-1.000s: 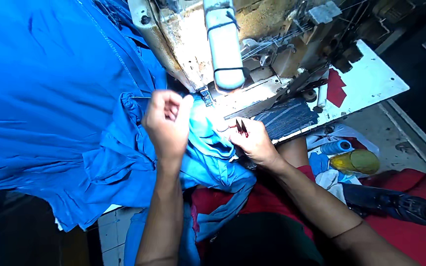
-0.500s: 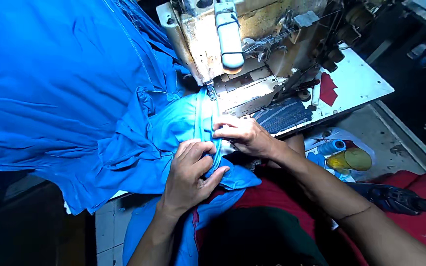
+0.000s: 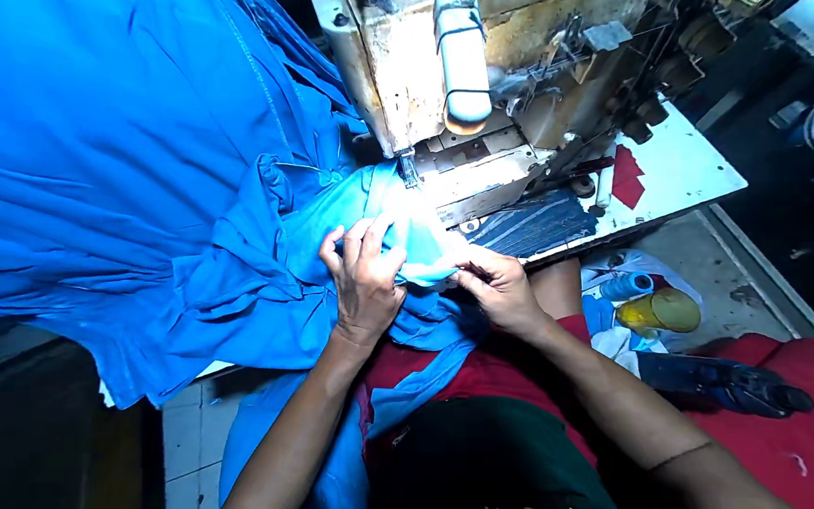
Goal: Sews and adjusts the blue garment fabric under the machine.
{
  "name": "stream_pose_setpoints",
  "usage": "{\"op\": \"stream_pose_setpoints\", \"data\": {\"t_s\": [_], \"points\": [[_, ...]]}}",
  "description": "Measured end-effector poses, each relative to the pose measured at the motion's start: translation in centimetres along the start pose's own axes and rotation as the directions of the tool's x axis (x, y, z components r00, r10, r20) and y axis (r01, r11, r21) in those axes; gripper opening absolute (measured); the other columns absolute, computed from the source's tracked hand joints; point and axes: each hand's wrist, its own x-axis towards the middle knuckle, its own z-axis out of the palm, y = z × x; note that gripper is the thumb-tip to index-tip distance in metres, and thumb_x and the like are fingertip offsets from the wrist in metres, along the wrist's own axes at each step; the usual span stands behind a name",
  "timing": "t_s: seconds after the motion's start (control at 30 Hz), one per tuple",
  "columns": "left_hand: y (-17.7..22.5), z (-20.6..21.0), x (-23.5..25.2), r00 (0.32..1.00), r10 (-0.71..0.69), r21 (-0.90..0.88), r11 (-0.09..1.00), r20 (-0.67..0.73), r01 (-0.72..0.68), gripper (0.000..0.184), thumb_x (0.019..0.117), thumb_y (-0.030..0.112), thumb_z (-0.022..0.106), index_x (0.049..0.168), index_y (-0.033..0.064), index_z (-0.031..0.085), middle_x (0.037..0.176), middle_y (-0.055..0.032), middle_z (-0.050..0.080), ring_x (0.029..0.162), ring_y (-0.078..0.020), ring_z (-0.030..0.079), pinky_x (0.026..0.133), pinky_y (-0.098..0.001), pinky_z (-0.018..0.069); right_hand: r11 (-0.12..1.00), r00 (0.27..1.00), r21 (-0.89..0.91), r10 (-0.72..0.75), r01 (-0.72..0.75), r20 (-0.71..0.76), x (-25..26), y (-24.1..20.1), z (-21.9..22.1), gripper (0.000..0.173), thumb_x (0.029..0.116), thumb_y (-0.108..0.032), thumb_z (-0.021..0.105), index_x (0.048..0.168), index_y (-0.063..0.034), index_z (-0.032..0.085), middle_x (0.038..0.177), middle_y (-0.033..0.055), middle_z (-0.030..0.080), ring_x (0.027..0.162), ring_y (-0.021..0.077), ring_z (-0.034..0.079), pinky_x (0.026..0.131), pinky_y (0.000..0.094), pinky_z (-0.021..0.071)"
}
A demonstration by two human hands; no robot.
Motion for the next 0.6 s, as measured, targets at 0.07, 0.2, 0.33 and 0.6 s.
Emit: {"op": "stream_pose_setpoints", "data": {"t_s": [0.07, 0.2, 0.33, 0.6], "points": [[-0.3, -1.0, 0.9, 0.999, 0.019, 0.008, 1.0, 0.029, -0.019, 0.011, 0.0865, 0.015, 0.064, 0.084, 0.0151, 0.074, 0.139, -0.0075, 0.062, 0.136, -0.0317, 0.048, 0.115, -0.0618, 0.022, 0.999, 0.999, -0.006, 0.038, -0.039, -0.033, 0.7, -0.1, 0.3, 0.008, 0.0955, -0.004, 0.068, 0.1, -0.0024, 0.075, 0.092, 0.0049, 0.071, 0.079, 0.0105, 0.067, 0.073, 0.0281, 0.0594], [-1.2, -1.8, 3.2, 0.997, 0.043, 0.021, 0.999, 0.063, -0.045, 0.018, 0.0873, 0.012, 0.061, 0.095, 0.0139, 0.078, 0.135, -0.0089, 0.064, 0.135, -0.0332, 0.05, 0.115, -0.0646, 0.0216, 0.999, 0.999, -0.03, 0.021, -0.022, -0.043, 2.8, 0.0, 0.6, 0.009, 0.0957, -0.005, 0.068, 0.104, -0.0027, 0.071, 0.087, 0.004, 0.069, 0.067, 0.0084, 0.062, 0.061, 0.025, 0.055], [-2.3, -2.0, 5.0, 0.99, 0.089, 0.045, 0.995, 0.108, -0.094, 0.026, 0.0873, 0.004, 0.06, 0.105, 0.0099, 0.077, 0.137, -0.0088, 0.063, 0.136, -0.0344, 0.048, 0.116, -0.0651, 0.0207, 1.0, 0.999, -0.018, -0.014, 0.013, -0.053, 4.8, 0.3, 0.9, 0.009, 0.0965, -0.003, 0.067, 0.105, -0.0017, 0.069, 0.081, 0.0049, 0.067, 0.06, 0.0091, 0.057, 0.053, 0.0245, 0.0504], [-2.9, -3.2, 6.3, 0.957, 0.224, -0.226, 0.957, 0.186, -0.18, 0.019, 0.0851, 0.02, 0.069, 0.101, 0.011, 0.076, 0.137, -0.0138, 0.058, 0.128, -0.0362, 0.05, 0.107, -0.0599, 0.0336, 0.996, 0.993, -0.06, -0.077, 0.072, -0.093, 6.2, 0.7, 1.4, 0.015, 0.0972, 0.0, 0.065, 0.112, -0.0022, 0.069, 0.095, 0.0072, 0.07, 0.077, 0.0103, 0.065, 0.067, 0.0252, 0.0568]]}}
